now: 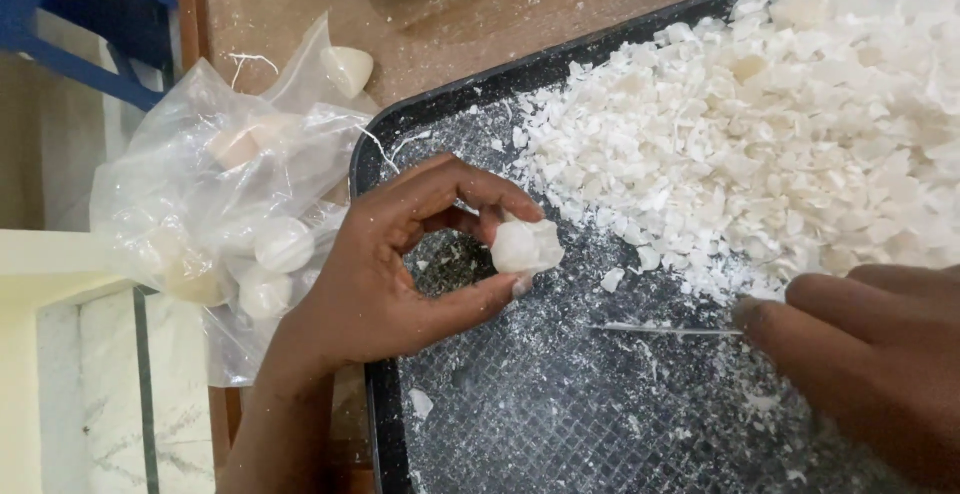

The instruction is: The person is scraping and cutting small pieces of white wax into flakes on a tray using a knife.

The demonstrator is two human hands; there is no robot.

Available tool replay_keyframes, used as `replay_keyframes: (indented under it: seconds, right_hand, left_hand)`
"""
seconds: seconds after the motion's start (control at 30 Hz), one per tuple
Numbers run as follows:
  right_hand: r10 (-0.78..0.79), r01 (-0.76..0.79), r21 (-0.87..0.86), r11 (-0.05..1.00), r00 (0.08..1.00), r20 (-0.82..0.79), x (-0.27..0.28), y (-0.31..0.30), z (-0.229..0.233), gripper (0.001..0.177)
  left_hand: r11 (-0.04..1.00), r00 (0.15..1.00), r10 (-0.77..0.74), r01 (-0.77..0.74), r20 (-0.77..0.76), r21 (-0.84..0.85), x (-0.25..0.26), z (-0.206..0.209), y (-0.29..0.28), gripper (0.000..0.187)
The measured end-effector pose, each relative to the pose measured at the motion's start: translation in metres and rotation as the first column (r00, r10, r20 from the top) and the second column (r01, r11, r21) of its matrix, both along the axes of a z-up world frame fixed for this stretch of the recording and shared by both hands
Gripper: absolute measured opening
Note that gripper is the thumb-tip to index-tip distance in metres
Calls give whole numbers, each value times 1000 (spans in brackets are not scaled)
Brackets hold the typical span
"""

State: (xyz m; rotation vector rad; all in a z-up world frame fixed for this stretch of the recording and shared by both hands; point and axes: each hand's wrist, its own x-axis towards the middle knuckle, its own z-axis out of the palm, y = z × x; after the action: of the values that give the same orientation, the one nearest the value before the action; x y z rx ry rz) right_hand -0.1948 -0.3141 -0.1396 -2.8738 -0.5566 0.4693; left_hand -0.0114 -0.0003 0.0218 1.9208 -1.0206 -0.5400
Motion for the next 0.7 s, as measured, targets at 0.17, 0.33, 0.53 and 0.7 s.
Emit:
replay_keyframes:
  seconds: [0.17, 0.33, 0.53, 0.7]
  right_hand:
    - [-124, 123, 21, 992, 977, 172, 27, 1, 40, 49]
    - [260, -284, 2, 959, 881, 396, 21, 15, 32, 79]
    - [447, -433, -112, 894, 862, 240, 25, 15, 41, 71]
    - [427, -404, -139, 904, 868, 252, 32, 23, 51, 70]
  left_hand:
    - [999, 999, 26, -25, -31, 40, 1, -4, -2, 40]
    - [984, 991, 128, -132, -46, -115, 1, -6, 2, 37]
    - [986, 995, 101, -102, -15, -132, -2, -3, 1, 37]
    - [989, 994, 101, -98, 29, -108, -1, -4, 1, 37]
